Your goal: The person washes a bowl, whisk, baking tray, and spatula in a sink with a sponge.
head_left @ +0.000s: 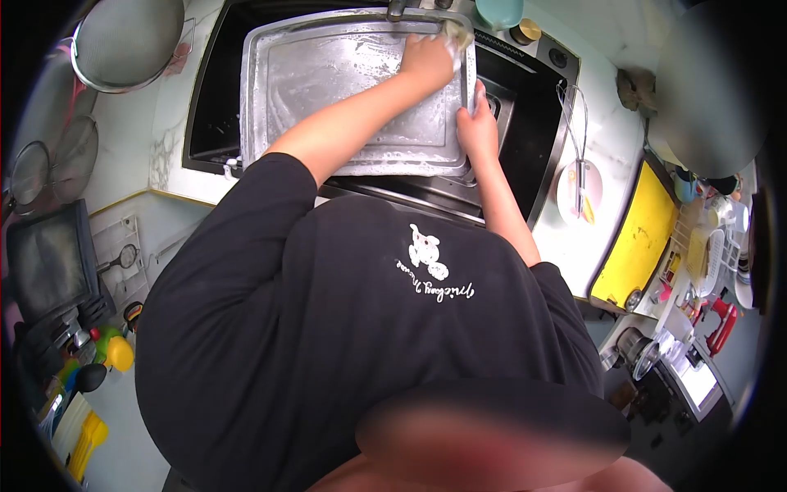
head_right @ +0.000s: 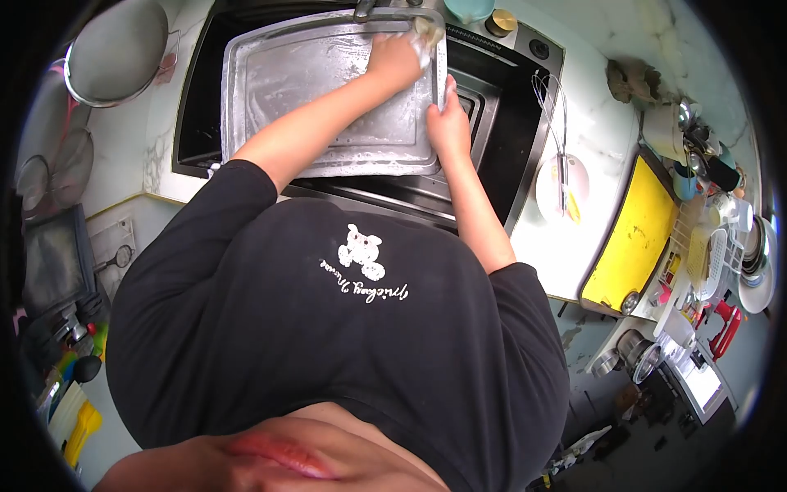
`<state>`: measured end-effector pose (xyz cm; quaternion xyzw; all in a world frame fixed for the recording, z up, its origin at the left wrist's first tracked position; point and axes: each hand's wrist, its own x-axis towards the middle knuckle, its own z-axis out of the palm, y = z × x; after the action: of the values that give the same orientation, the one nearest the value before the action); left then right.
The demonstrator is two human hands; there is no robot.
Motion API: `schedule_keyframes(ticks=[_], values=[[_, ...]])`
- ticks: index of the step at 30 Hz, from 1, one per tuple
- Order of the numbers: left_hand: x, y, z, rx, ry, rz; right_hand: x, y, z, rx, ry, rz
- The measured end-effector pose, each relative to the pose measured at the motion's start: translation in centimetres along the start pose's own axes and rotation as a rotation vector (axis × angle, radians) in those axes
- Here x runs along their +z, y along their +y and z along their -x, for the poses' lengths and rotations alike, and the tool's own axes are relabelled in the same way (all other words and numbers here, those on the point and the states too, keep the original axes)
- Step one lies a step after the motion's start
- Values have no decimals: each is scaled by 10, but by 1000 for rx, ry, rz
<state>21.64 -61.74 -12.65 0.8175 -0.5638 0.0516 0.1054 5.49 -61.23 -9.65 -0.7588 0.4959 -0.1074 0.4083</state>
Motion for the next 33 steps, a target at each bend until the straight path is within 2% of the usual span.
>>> schedule_keyframes(ticks=[2,4,6,8,10,12,14,16,18,20,21,22,23,24,25,26,27,28,29,31,33], values=[[-27,5,25,73,-124,116,1,0,-1,-51,40,-12],[-43,6,66,183,-36,233,3,3,-3,-62,51,-11],[-44,-3,108,232,-171,268,3,3,-1,-68,56,-13],[-53,-24,148,278,-57,271,1,0,1,-60,49,-20],[-70,-54,177,208,-135,195,4,4,-2,-84,60,-8],[-91,-89,191,-19,-316,200,3,4,-1,-94,49,-24],[-117,-114,183,-283,-393,-9,2,2,0,-86,48,13],[-91,-156,182,-103,179,-336,3,3,-1,-71,44,53],[-64,-178,147,-265,134,-278,8,16,-4,-121,50,11],[-50,-160,98,-451,127,-160,9,15,-6,-152,76,37],[-51,-142,74,-356,-40,-29,9,13,-5,-151,76,36],[-3,-135,58,-169,8,54,6,7,-2,-123,66,66],[-32,-80,69,-174,14,323,6,8,-4,-122,65,67],[-33,-46,75,2,-169,317,8,11,-6,-120,65,68],[-33,-10,88,-1,-206,312,9,12,-5,-127,59,69],[-47,11,109,-25,-256,514,10,13,-4,-112,67,61],[-33,14,130,14,-291,463,10,14,-3,-97,73,53],[-26,6,145,141,-261,472,9,12,-3,-103,68,52],[-24,-5,159,98,-210,483,8,10,-1,-132,76,32],[-80,-31,178,70,-301,487,8,11,1,-162,82,13],[-89,-73,204,13,-261,403,5,4,4,-111,54,3]])
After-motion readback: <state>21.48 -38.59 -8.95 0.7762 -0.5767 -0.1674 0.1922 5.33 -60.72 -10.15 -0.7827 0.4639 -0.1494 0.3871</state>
